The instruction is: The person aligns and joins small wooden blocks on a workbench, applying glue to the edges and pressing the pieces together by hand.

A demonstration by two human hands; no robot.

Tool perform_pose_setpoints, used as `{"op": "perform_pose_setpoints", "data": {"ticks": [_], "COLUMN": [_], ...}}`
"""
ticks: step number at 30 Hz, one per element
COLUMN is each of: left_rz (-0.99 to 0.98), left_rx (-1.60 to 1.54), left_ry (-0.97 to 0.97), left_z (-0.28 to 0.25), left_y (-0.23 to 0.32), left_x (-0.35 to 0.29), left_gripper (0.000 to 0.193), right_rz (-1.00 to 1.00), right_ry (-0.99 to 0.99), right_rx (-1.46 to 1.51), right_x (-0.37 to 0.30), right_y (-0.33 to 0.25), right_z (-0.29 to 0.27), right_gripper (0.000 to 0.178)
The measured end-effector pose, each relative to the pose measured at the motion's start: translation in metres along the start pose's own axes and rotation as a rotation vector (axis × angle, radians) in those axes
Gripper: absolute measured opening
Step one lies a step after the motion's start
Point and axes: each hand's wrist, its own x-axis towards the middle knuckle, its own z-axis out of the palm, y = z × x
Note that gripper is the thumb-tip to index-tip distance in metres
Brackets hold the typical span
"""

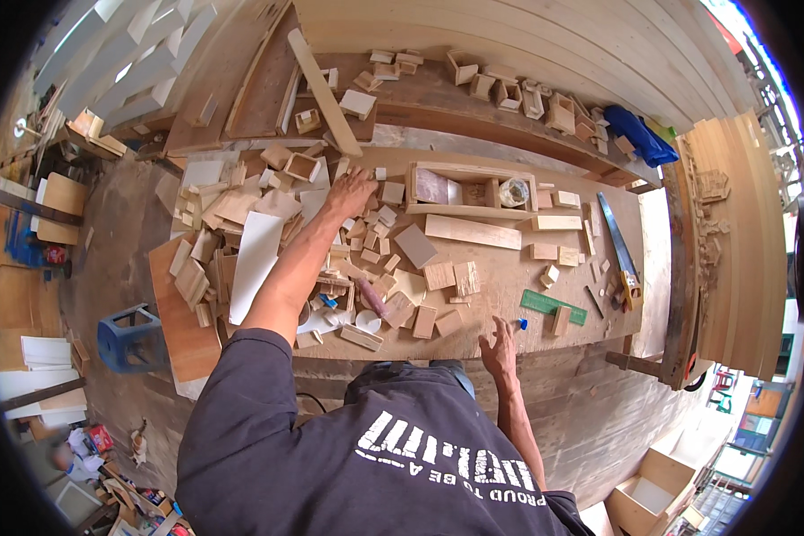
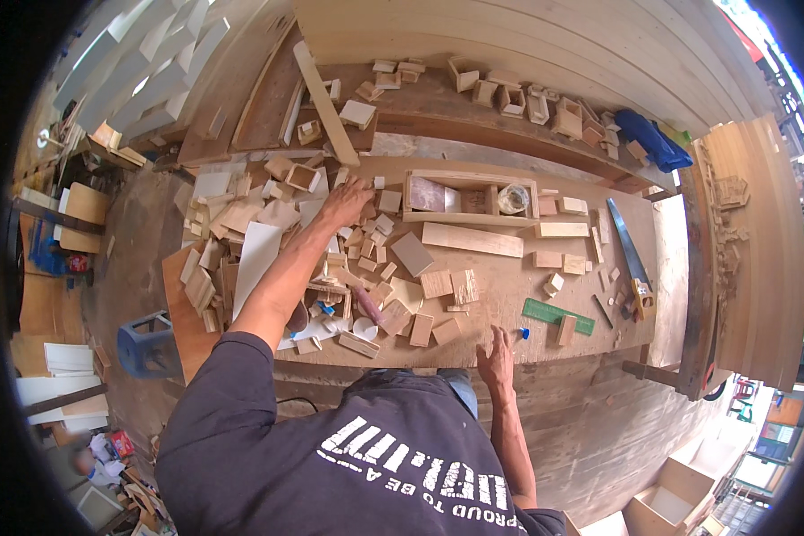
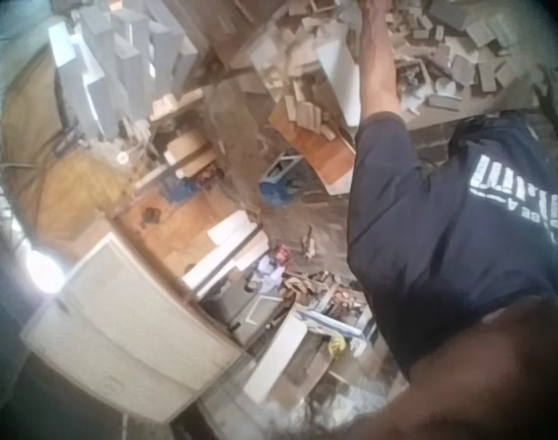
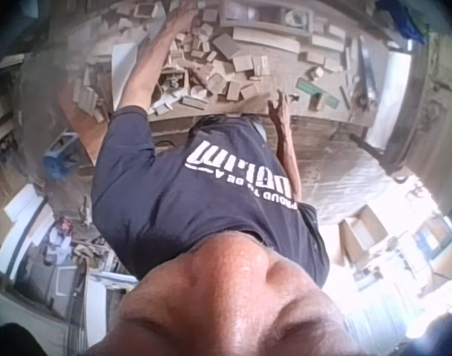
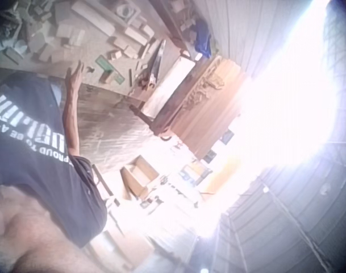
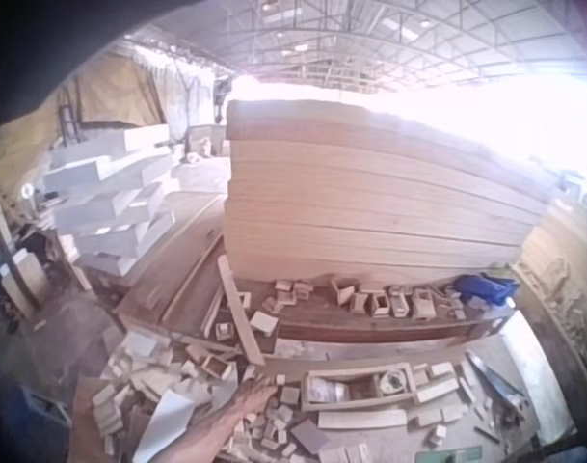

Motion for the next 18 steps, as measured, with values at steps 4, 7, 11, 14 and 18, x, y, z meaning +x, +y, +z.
{"op": "perform_pose_setpoints", "data": {"ticks": [4, 7, 11, 14, 18], "left_rz": [0.041, -0.176, -0.176, -0.264, -0.457], "left_rx": [-0.154, -0.505, -0.698, -0.700, -0.843], "left_ry": [-0.079, -0.299, 0.012, 0.166, 0.228], "left_z": [-0.011, -0.028, -0.028, -0.039, -0.050], "left_y": [-0.008, -0.011, -0.025, -0.031, -0.031], "left_x": [0.007, 0.005, -0.010, -0.022, -0.047], "left_gripper": [0.008, 0.012, 0.017, 0.021, 0.021], "right_rz": [0.033, 0.002, 0.009, -0.040, -0.016], "right_ry": [-0.008, 0.005, -0.034, -0.039, -0.079], "right_rx": [0.039, 0.051, 0.000, -0.017, 0.006], "right_x": [-0.001, 0.001, 0.006, 0.011, 0.023], "right_y": [-0.001, -0.003, -0.007, -0.010, -0.017], "right_z": [-0.001, -0.002, -0.004, -0.002, 0.001], "right_gripper": [0.059, 0.056, 0.053, 0.052, 0.048]}}
